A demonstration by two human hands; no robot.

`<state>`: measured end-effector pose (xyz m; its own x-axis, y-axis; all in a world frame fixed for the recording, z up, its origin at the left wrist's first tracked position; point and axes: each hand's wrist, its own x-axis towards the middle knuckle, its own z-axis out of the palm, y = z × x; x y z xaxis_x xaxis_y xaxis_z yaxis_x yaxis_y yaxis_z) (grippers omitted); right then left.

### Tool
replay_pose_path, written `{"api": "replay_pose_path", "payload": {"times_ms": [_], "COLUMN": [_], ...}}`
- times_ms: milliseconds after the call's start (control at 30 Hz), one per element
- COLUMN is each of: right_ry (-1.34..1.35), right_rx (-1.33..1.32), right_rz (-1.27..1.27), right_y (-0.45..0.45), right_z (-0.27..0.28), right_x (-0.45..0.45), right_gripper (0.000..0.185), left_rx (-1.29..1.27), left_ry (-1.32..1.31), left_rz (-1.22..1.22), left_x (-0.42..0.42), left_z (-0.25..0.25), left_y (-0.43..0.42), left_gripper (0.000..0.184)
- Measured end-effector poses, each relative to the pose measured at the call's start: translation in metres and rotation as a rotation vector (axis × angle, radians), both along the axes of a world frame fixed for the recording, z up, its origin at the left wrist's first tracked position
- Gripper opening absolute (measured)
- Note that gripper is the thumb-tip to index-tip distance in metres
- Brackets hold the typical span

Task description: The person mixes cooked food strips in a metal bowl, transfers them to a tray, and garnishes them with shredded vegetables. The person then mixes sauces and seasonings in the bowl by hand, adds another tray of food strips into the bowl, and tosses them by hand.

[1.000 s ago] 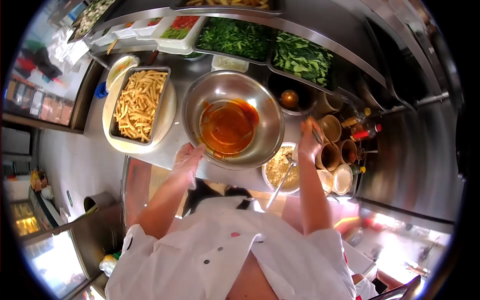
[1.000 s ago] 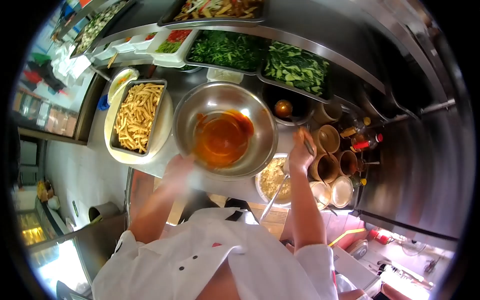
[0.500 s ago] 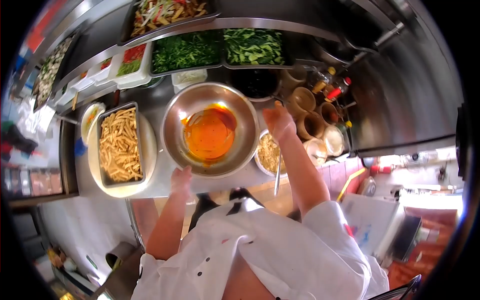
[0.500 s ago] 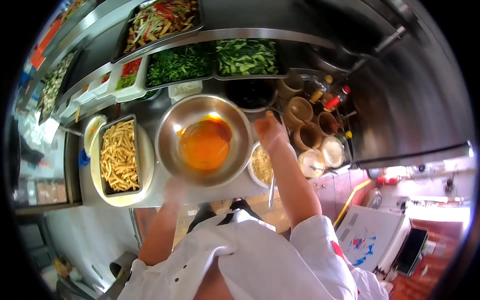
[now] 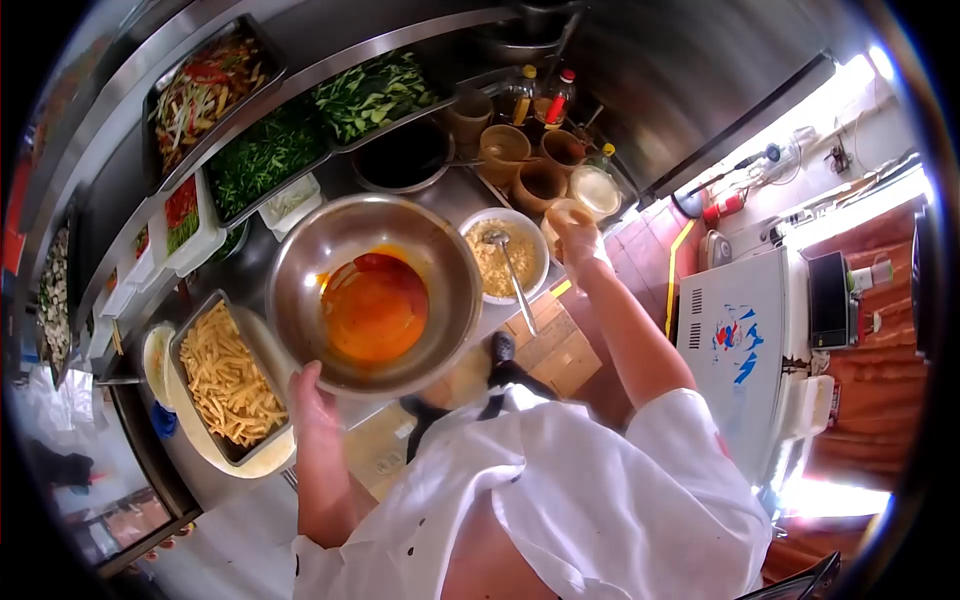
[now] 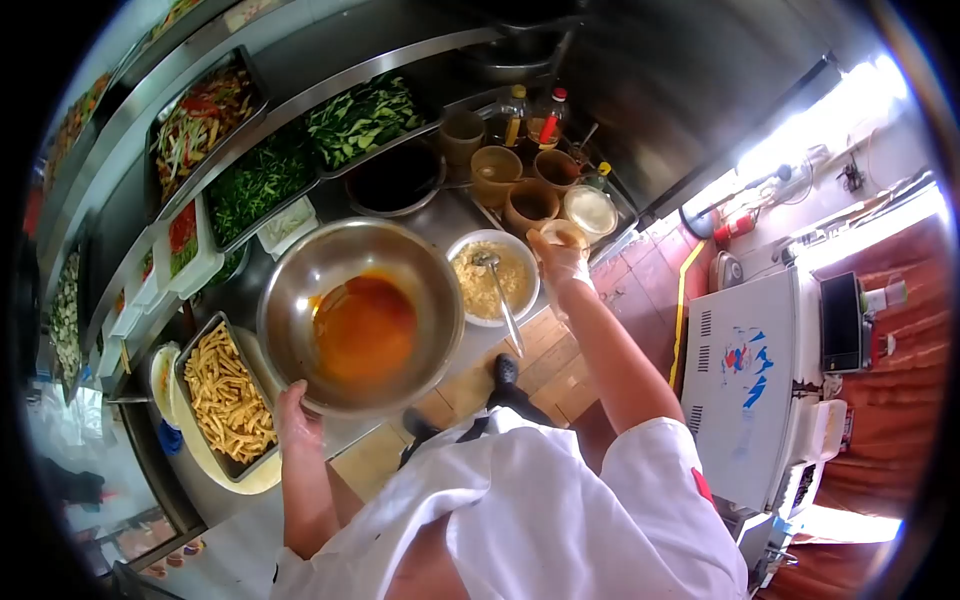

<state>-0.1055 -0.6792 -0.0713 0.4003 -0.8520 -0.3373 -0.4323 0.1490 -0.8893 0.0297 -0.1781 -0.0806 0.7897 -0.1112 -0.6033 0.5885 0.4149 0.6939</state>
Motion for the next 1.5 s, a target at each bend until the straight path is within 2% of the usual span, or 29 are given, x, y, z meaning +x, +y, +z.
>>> {"api": "replay_pose_path", "payload": {"times_ms": [100, 167, 200, 233, 300, 400, 500, 533, 633, 667, 733, 833, 933, 1033, 1133, 1233, 1267, 1300, 1367, 1433, 1467, 1500], "right_ry": [0.328, 0.397, 0.255, 0.347, 0.364, 0.294, 0.175, 0.194, 0.222, 0.200, 0.162, 0.075, 0.047, 0.050, 0.107, 0.058, 0.109, 0.056, -0.049, -0.364, -0.410, -0.445], "right_rx": [-0.380, -0.475, -0.479, -0.493, -0.403, -0.396, -0.488, -0.655, -0.532, -0.508, -0.470, -0.191, -0.090, -0.338, -0.389, -0.273, -0.320, -0.377, -0.489, -0.959, -0.946, -0.993], "right_rz": [-0.009, 0.061, 0.142, 0.138, 0.218, 0.276, 0.326, 0.414, 0.521, 0.504, 0.472, 0.382, 0.300, 0.224, 0.239, 0.357, 0.373, 0.452, 0.607, 0.729, 0.850, 0.801], "right_y": [-0.029, -0.042, -0.065, -0.074, -0.112, -0.151, -0.190, -0.198, -0.210, -0.212, -0.214, -0.224, -0.225, -0.230, -0.205, -0.182, -0.155, -0.134, -0.102, -0.083, -0.062, -0.050], "right_z": [-0.006, 0.005, -0.018, -0.019, -0.048, -0.046, -0.075, -0.079, -0.088, -0.094, -0.106, -0.112, -0.075, -0.072, 0.019, 0.061, 0.097, 0.103, 0.111, 0.074, 0.109, 0.108], "right_x": [0.003, 0.019, 0.023, 0.032, 0.046, 0.046, 0.055, 0.059, 0.069, 0.069, 0.072, 0.075, 0.061, 0.056, 0.035, 0.024, 0.017, 0.011, -0.002, -0.011, -0.016, -0.020], "right_gripper": [0.085, 0.087, 0.083, 0.074, 0.056, 0.039, 0.032, 0.033, 0.035, 0.036, 0.036, 0.036, 0.036, 0.038, 0.037, 0.041, 0.038, 0.034, 0.025, 0.018, 0.022, 0.023], "left_rx": [-0.017, -0.037, -0.047, -0.030, 0.009, 0.037, 0.083, 0.138, 0.185, 0.134, 0.188, 0.190, 0.196, 0.202, 0.172, 0.245, 0.291, 0.304, 0.325, 0.274, 0.267, 0.261], "left_ry": [-0.054, -0.074, -0.085, -0.079, -0.062, -0.115, -0.133, -0.136, -0.156, -0.157, -0.178, -0.250, -0.319, -0.367, -0.430, -0.611, -0.679, -0.664, -0.637, -0.697, -0.700, -0.705], "left_rz": [-0.004, 0.005, 0.016, 0.048, 0.110, 0.132, 0.140, 0.186, 0.172, 0.145, 0.154, 0.192, 0.197, 0.200, 0.137, 0.085, 0.078, 0.069, 0.045, 0.011, -0.014, -0.038], "left_x": [-0.013, -0.019, -0.022, -0.026, -0.035, -0.037, -0.048, -0.058, -0.064, -0.065, -0.066, -0.066, -0.064, -0.064, -0.059, -0.053, -0.054, -0.055, -0.052, -0.043, -0.039, -0.037], "left_z": [0.044, 0.069, 0.077, 0.082, 0.093, 0.081, 0.090, 0.104, 0.110, 0.111, 0.116, 0.119, 0.117, 0.124, 0.113, 0.108, 0.108, 0.112, 0.123, 0.107, 0.103, 0.101], "left_y": [-0.039, -0.078, -0.099, -0.120, -0.160, -0.198, -0.241, -0.264, -0.291, -0.298, -0.314, -0.330, -0.333, -0.344, -0.338, -0.330, -0.329, -0.329, -0.328, -0.320, -0.316, -0.315], "left_gripper": [0.037, 0.035, 0.034, 0.033, 0.031, 0.031, 0.030, 0.030, 0.032, 0.035, 0.037, 0.035, 0.032, 0.031, 0.029, 0.019, 0.015, 0.012, 0.009, 0.012, 0.013, 0.013]}}
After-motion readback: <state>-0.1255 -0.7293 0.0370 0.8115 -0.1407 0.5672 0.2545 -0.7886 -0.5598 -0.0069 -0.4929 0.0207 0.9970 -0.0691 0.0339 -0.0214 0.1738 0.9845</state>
